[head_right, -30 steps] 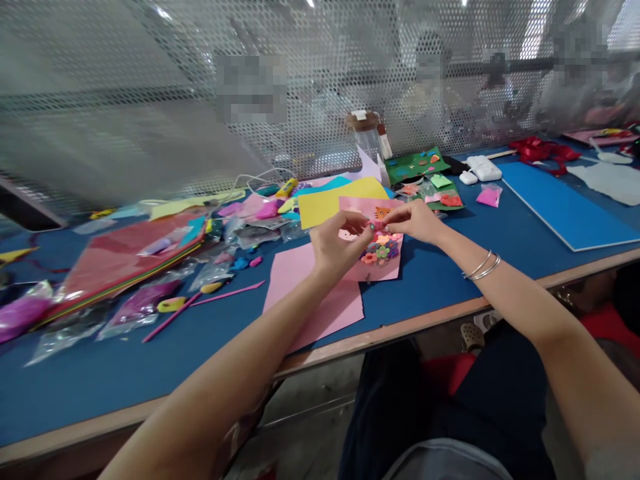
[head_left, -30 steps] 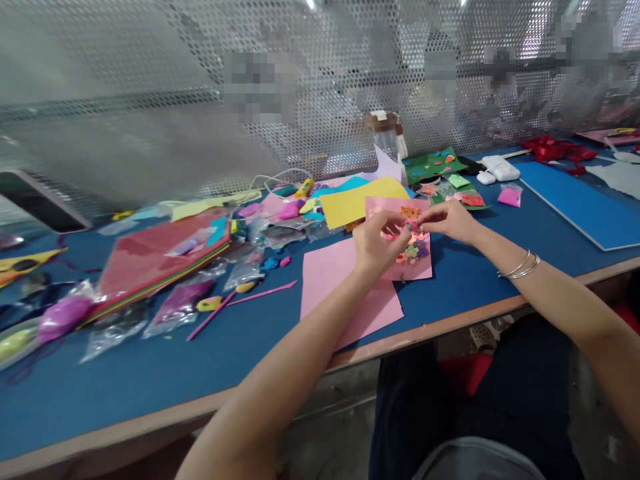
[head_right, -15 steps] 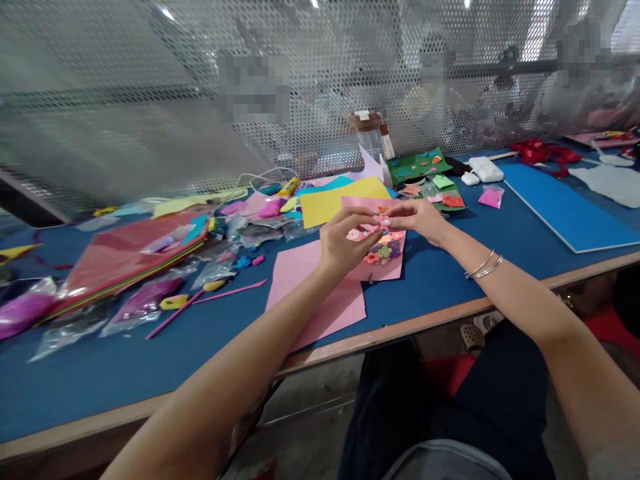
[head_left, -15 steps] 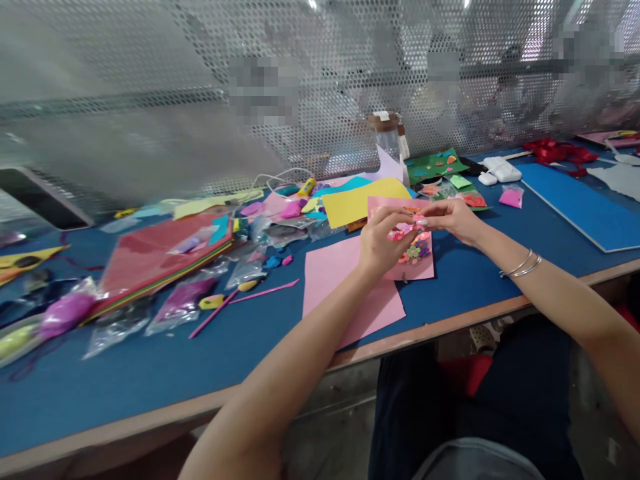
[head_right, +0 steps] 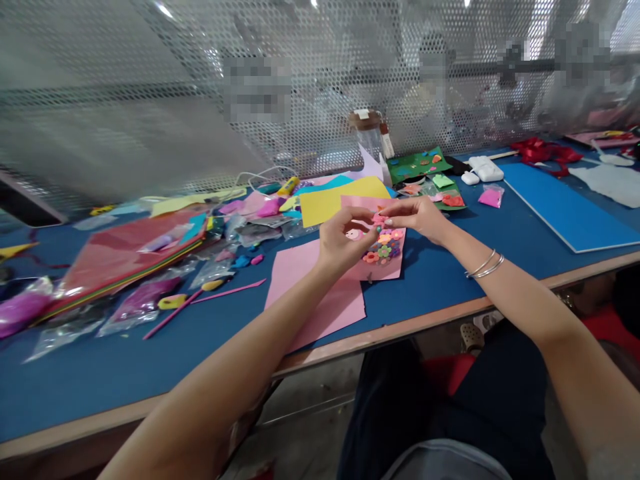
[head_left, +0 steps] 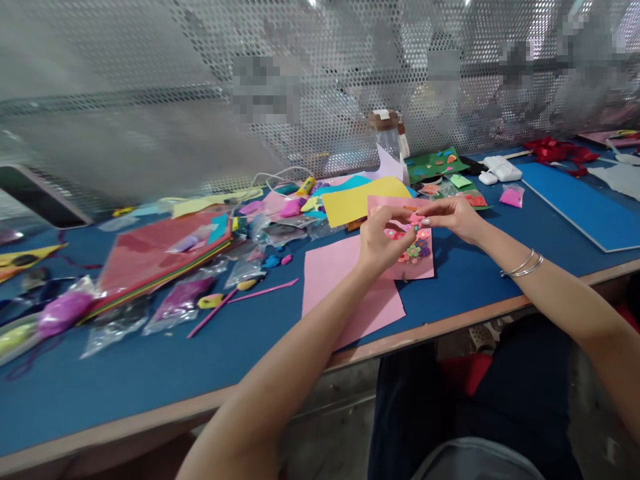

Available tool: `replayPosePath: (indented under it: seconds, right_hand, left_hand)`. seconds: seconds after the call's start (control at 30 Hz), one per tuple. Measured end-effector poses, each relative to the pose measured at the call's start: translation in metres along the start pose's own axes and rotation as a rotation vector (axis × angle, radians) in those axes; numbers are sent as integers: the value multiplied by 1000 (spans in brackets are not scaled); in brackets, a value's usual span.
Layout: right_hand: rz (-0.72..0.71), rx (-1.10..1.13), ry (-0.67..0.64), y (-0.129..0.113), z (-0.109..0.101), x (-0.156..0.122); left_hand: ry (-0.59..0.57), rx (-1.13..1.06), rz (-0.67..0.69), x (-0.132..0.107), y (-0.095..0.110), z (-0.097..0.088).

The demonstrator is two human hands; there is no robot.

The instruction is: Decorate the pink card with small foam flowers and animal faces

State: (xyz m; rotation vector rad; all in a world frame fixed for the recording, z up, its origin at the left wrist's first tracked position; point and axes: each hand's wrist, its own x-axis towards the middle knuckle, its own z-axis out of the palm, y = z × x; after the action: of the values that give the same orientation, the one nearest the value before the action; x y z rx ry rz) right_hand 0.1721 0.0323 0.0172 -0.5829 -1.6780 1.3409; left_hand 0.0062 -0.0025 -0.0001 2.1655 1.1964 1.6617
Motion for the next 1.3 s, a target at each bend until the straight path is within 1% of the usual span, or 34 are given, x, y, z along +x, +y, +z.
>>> replayPosePath:
  seconds: [0.27, 0.43, 0.53, 0.63, 0.7, 0.77, 0.83, 0.9, 1.0, 1.07, 1.13, 1.23, 1.3]
  right_hand:
    - [23, -120, 71, -5, 1, 0]
    - [12, -56, 123, -4, -1, 1]
    - [25, -44, 57, -1, -3, 1]
    - [81, -147, -30, 0, -2, 0]
    - [123, -216, -32, 1, 0, -1]
    - [156, -206, -8, 2, 2, -1]
    - [172, -127, 32, 3, 3, -1]
    - [172, -41, 100, 3, 4, 0]
    - [189, 61, 182, 1, 4, 1]
    - [197, 117, 175, 0, 4, 1]
    - [164, 118, 137, 0, 4, 1]
    - [92, 59, 99, 2, 3, 2]
    - [67, 38, 91, 4, 2, 3]
  left_hand:
    - [5, 19, -106, 3, 6, 1]
    - [50, 0, -195, 7, 2, -3]
    - [37, 23, -284, 7, -3, -5]
    - [54, 35, -325, 6, -4, -5]
    - [57, 16, -309, 4, -1, -4]
    - [37, -1, -268, 3, 3, -3]
    - [8, 3, -218, 2, 6, -2]
    - [-6, 8, -156, 1, 7, -2]
    - [7, 25, -49, 1, 4, -3]
    - [23, 45, -9, 1, 1, -3]
    - [21, 52, 0, 1, 0, -3]
    - [8, 48, -20, 0, 0, -2]
    - [14, 33, -58, 0, 0, 0]
